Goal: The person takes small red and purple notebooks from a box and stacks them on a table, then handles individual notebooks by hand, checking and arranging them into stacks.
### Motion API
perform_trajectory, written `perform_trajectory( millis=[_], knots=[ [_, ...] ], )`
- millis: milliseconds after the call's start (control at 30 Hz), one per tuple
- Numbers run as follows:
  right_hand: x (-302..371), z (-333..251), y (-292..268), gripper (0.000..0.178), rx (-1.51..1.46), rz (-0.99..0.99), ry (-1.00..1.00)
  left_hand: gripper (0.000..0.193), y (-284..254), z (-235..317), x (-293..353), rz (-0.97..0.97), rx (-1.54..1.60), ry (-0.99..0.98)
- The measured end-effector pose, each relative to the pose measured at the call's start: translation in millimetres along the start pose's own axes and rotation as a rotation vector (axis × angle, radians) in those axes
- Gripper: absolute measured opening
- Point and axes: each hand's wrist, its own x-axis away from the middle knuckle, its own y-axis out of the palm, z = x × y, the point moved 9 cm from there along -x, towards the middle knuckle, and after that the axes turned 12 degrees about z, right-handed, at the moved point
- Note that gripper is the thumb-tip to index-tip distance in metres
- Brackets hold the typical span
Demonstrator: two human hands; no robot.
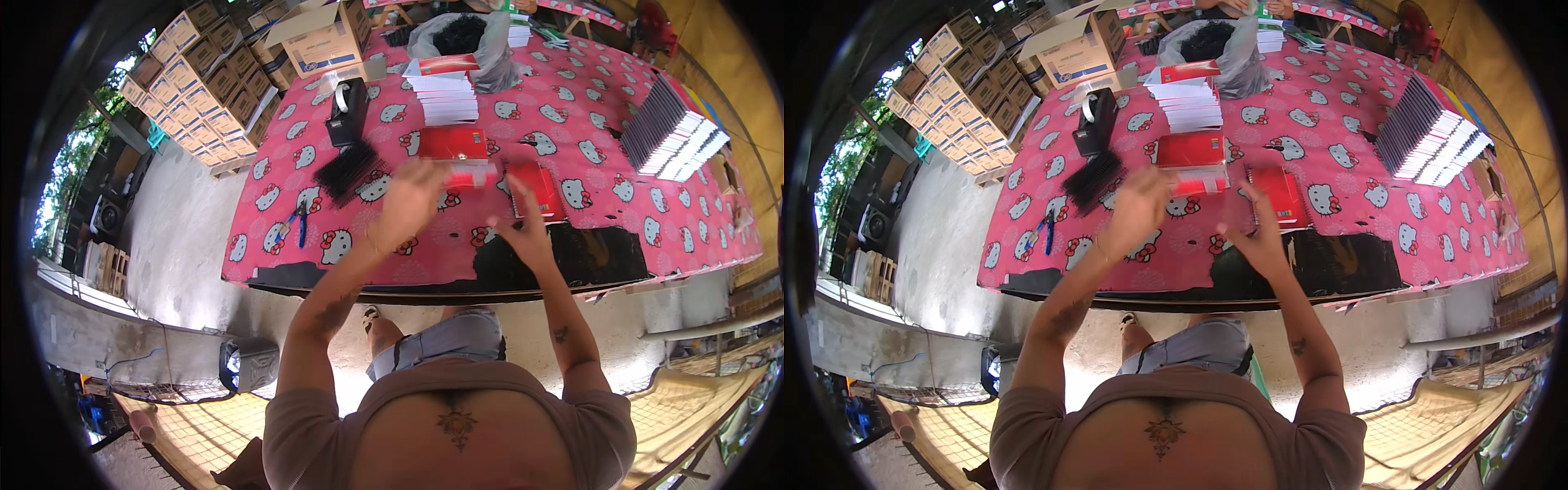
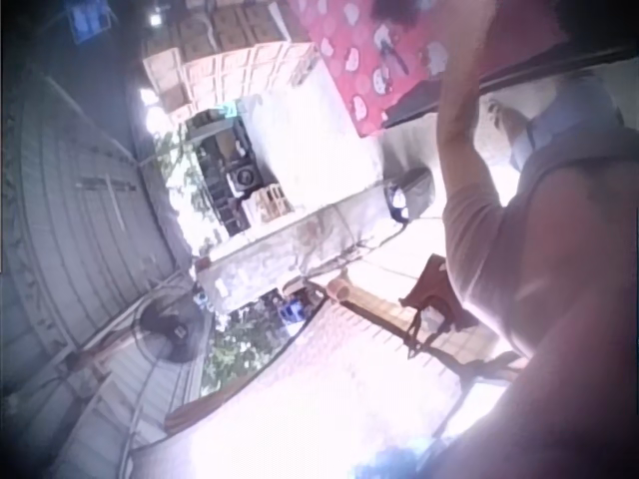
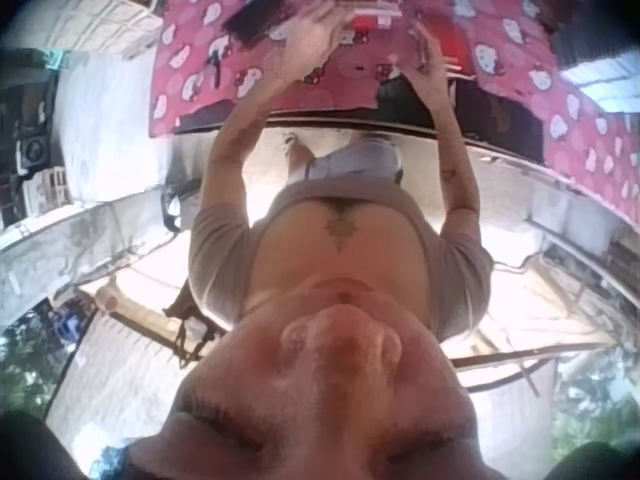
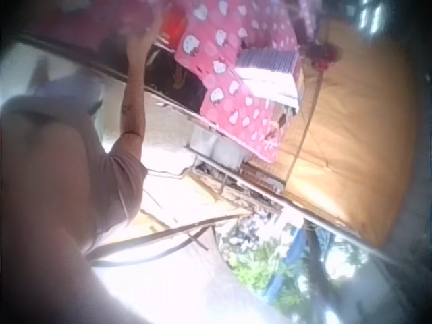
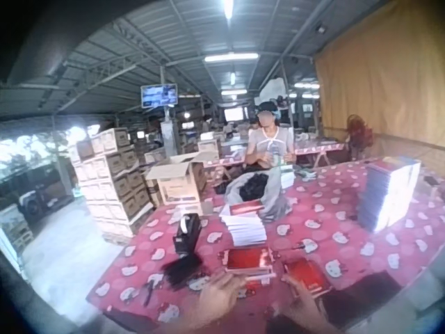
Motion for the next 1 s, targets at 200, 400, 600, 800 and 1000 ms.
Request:
perform_trajectory(
  millis=[200,400,600,800,1000],
  knots=[
    [50.1,33.1,47.6,0.045,-0.245,-0.070,0.329,0.016,4.4,-10.0,68.0,-0.010,0.392,-0.324],
    [46.9,27.1,70.3,0.041,-0.184,-0.089,0.338,0.020,19.0,-157.0,94.6,-0.145,-0.394,-0.261],
    [54.6,34.4,87.9,0.028,-0.206,-0.231,0.333,0.019,26.4,-133.5,102.3,-0.078,-0.465,-0.140],
    [55.7,31.4,91.6,0.027,-0.215,-0.250,0.369,0.017,-4.8,-117.9,92.5,0.079,-0.317,-0.216],
    [56.5,34.5,92.8,0.028,-0.296,-0.281,0.416,0.016,-46.6,-70.9,115.4,0.024,0.205,-0.623]
  ],
)
